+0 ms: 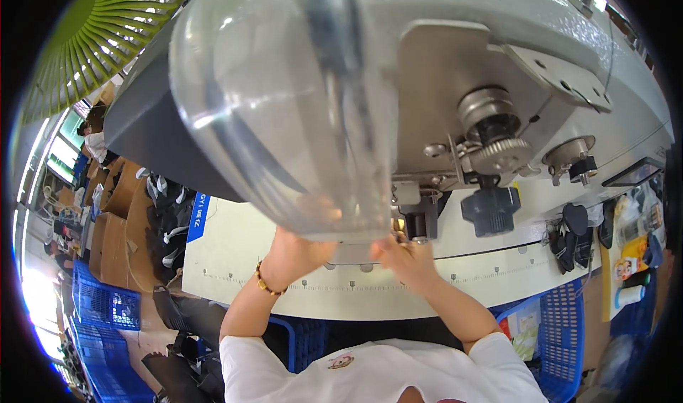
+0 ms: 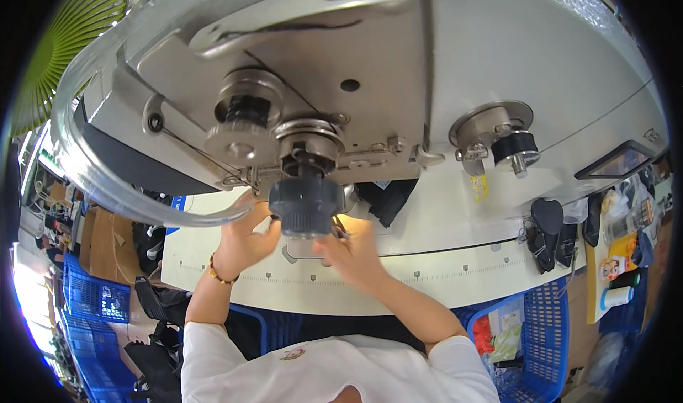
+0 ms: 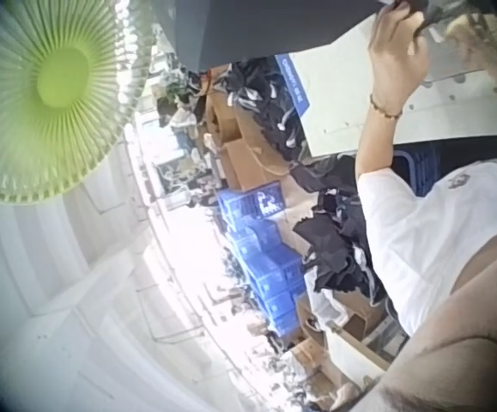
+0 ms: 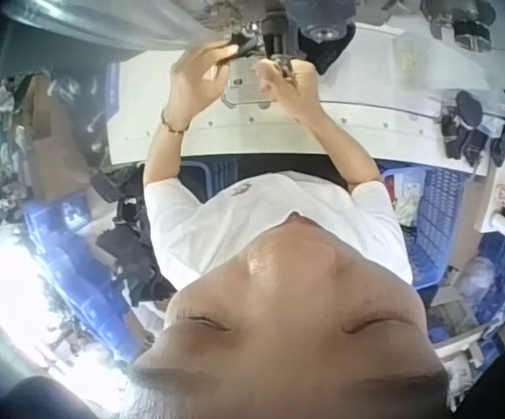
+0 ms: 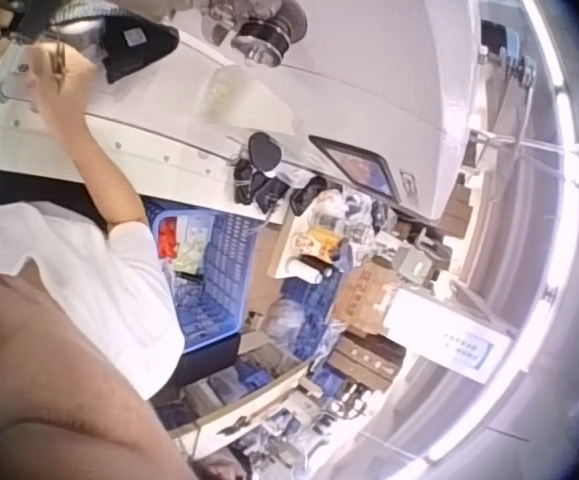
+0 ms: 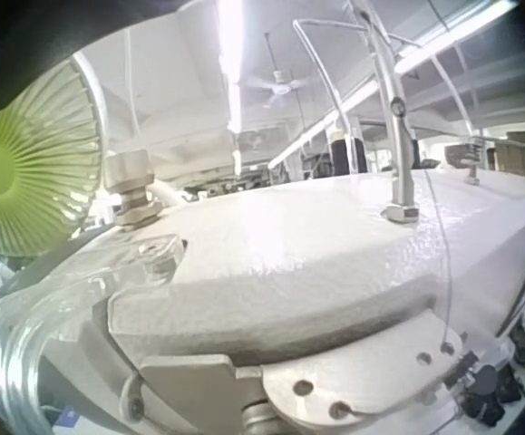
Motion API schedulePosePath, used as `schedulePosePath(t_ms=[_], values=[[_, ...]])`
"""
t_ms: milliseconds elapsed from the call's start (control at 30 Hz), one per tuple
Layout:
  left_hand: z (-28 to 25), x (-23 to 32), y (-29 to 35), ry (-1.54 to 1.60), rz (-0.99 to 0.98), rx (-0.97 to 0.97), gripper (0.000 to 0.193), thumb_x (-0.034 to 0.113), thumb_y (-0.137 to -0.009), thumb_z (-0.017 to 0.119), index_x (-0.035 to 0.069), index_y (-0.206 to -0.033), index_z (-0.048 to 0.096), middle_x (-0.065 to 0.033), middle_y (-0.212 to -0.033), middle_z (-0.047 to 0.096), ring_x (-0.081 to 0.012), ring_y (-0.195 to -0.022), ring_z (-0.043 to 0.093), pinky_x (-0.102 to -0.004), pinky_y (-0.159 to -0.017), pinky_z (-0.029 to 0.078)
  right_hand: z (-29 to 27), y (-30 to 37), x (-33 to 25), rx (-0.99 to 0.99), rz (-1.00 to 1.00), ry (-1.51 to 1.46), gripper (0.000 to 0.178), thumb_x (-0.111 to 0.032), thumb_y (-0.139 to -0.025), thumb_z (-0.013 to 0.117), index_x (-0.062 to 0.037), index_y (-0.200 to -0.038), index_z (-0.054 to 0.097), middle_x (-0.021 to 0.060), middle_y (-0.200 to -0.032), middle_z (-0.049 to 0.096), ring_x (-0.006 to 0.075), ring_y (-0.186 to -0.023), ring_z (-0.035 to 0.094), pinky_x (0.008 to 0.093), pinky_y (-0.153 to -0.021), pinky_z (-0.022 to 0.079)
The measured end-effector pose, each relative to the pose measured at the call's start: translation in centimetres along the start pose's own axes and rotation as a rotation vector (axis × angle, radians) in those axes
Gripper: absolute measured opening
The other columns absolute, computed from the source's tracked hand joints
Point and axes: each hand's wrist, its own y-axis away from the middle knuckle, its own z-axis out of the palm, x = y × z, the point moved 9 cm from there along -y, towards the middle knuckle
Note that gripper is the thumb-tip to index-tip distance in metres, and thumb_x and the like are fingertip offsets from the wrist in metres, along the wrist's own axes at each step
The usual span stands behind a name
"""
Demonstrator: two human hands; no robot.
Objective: Using a sewing machine to join pieces of a shoe upper.
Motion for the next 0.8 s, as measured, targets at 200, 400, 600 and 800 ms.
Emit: schedulePosePath(t_ms=[200,400,600,800], values=[[0.1,2.9,-1.7,-0.177,0.012,-0.034,0.022,0.008,-0.063,0.064,0.003,-0.084,0.06,-0.0123,-0.083,0.058,-0.0292,-0.077,0.054,-0.0386,-0.07,0.04,-1.8,1.1,-7.5,0.009,-0.43,0.641,0.028,-0.027,-0.082,0.054,-0.0015,-0.09,0.045,0.0092,-0.064,0.052,0.0186,-0.054,0.054,0.0275,-0.049,0.042],[0.6,1.9,-2.1,-0.098,-0.093,-0.063,0.017,0.007,-0.065,0.063,0.002,-0.081,0.061,-0.0129,-0.081,0.058,-0.0295,-0.071,0.053,-0.0353,-0.062,0.041,0.2,1.1,-10.1,-0.039,-0.738,1.181,0.026,-0.01,-0.06,0.061,-0.0011,-0.083,0.054,0.0085,-0.076,0.053,0.0197,-0.059,0.053,0.031,-0.046,0.041],[0.6,1.6,-1.1,-0.11,0.149,-0.049,0.019,0.006,-0.063,0.062,0.003,-0.082,0.061,-0.012,-0.08,0.058,-0.0295,-0.068,0.053,-0.036,-0.063,0.042,2.1,0.8,-11.8,-0.067,-0.861,1.294,0.026,-0.007,-0.049,0.059,-0.0008,-0.074,0.057,0.0069,-0.073,0.053,0.0172,-0.063,0.054,0.0296,-0.049,0.041],[1.7,2.2,-1.1,-0.218,0.176,-0.177,0.025,0.009,-0.059,0.066,0.007,-0.083,0.063,-0.0083,-0.082,0.06,-0.0257,-0.072,0.056,-0.0354,-0.066,0.045,2.8,1.1,-10.8,-0.051,-0.921,1.545,0.026,-0.009,-0.05,0.06,-0.0017,-0.075,0.059,0.0073,-0.078,0.052,0.0199,-0.067,0.054,0.029,-0.052,0.041]])
